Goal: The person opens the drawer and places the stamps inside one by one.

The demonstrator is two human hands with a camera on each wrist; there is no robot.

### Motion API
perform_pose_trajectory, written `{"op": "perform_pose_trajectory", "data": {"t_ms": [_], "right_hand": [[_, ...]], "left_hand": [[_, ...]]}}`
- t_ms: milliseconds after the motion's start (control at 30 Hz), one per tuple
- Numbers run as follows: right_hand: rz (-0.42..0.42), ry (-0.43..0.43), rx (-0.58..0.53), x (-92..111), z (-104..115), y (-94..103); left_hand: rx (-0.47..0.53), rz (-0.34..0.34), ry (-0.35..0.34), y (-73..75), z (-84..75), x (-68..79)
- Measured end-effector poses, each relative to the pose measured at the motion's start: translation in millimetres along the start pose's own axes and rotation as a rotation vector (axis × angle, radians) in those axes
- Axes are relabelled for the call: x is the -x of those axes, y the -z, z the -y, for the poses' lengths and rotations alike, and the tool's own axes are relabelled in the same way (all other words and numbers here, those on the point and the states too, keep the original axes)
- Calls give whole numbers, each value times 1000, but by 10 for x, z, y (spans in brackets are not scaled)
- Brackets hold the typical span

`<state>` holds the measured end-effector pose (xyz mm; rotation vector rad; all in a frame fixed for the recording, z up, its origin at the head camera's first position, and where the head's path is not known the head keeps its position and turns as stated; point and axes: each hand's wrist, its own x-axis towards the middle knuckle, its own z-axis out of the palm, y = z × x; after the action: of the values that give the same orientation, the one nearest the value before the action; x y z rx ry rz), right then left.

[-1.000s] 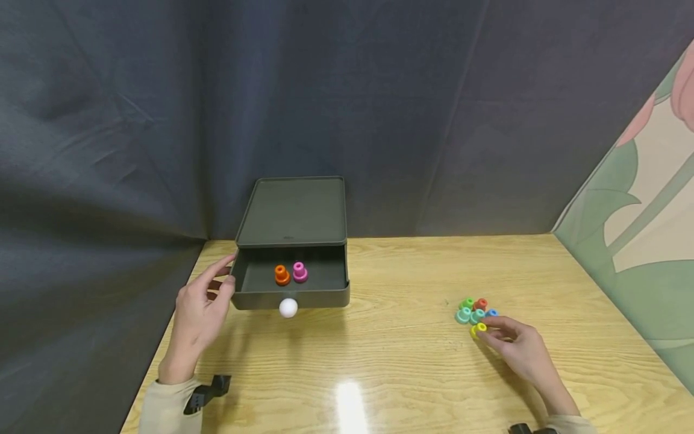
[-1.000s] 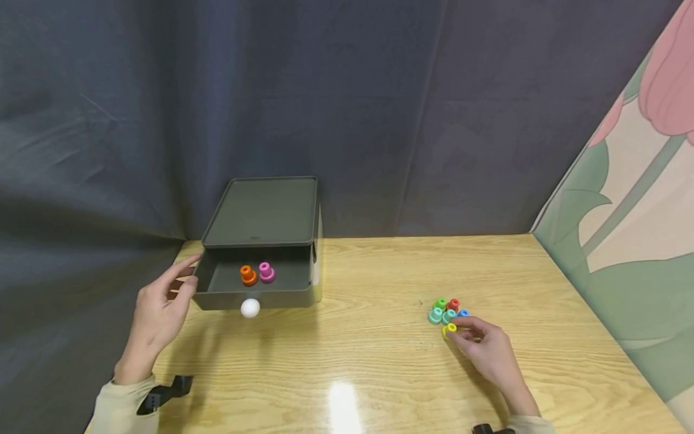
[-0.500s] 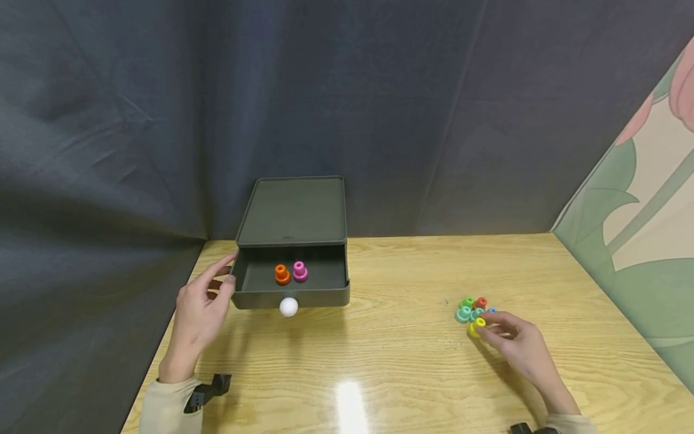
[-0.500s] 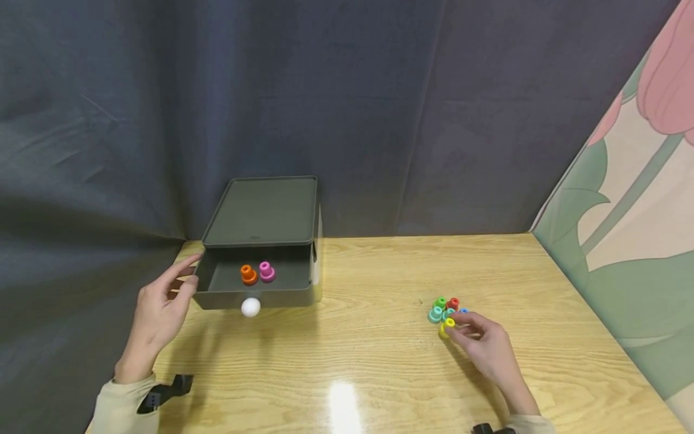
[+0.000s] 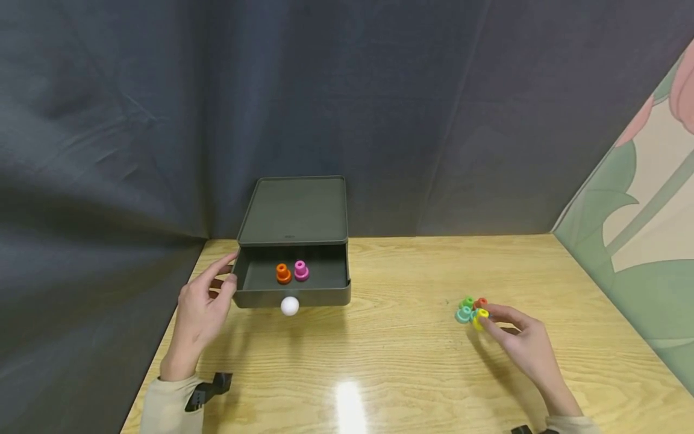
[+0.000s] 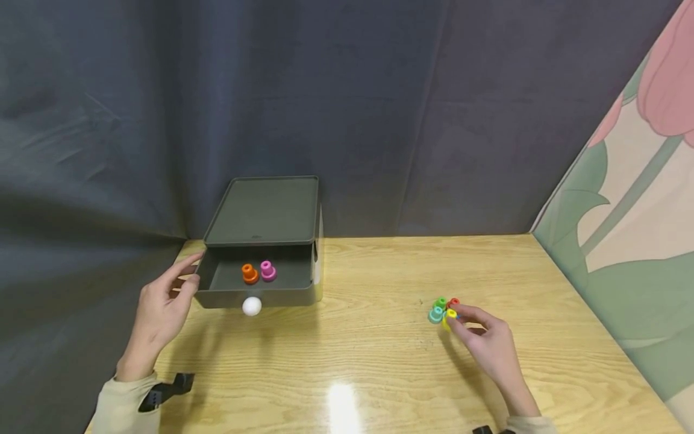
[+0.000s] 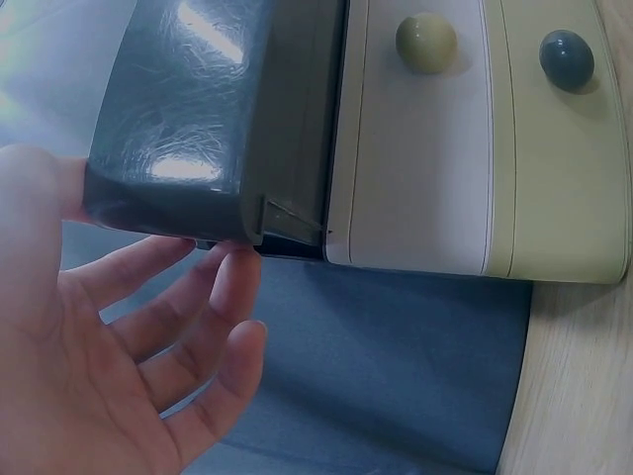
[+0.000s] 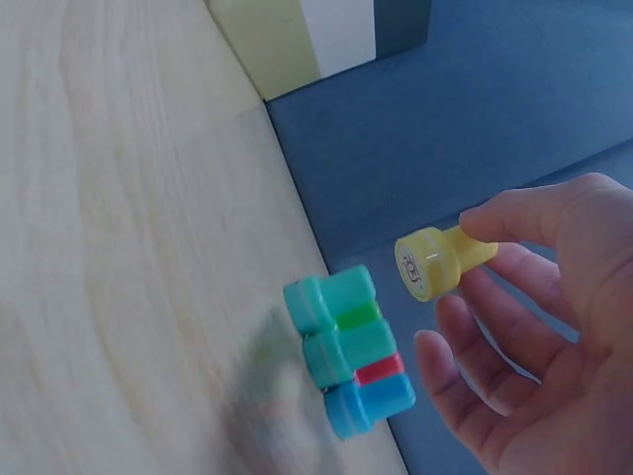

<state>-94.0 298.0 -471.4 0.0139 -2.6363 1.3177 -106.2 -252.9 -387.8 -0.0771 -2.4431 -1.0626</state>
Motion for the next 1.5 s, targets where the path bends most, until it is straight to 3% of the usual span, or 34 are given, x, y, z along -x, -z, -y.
{"op": "perform_pose_trajectory", "data": {"t_ms": [333,667,1500], "right_hand": [[-9,69,-28,-57,249,-12],[17,38,13,-132,464,-27],[58,110,-46,-236,1015,-96]], "left_hand": [[-3,1,8,8,-9,10],[-10,5,2,5,-21,1],[-32,23,9,23,-28,25]]}}
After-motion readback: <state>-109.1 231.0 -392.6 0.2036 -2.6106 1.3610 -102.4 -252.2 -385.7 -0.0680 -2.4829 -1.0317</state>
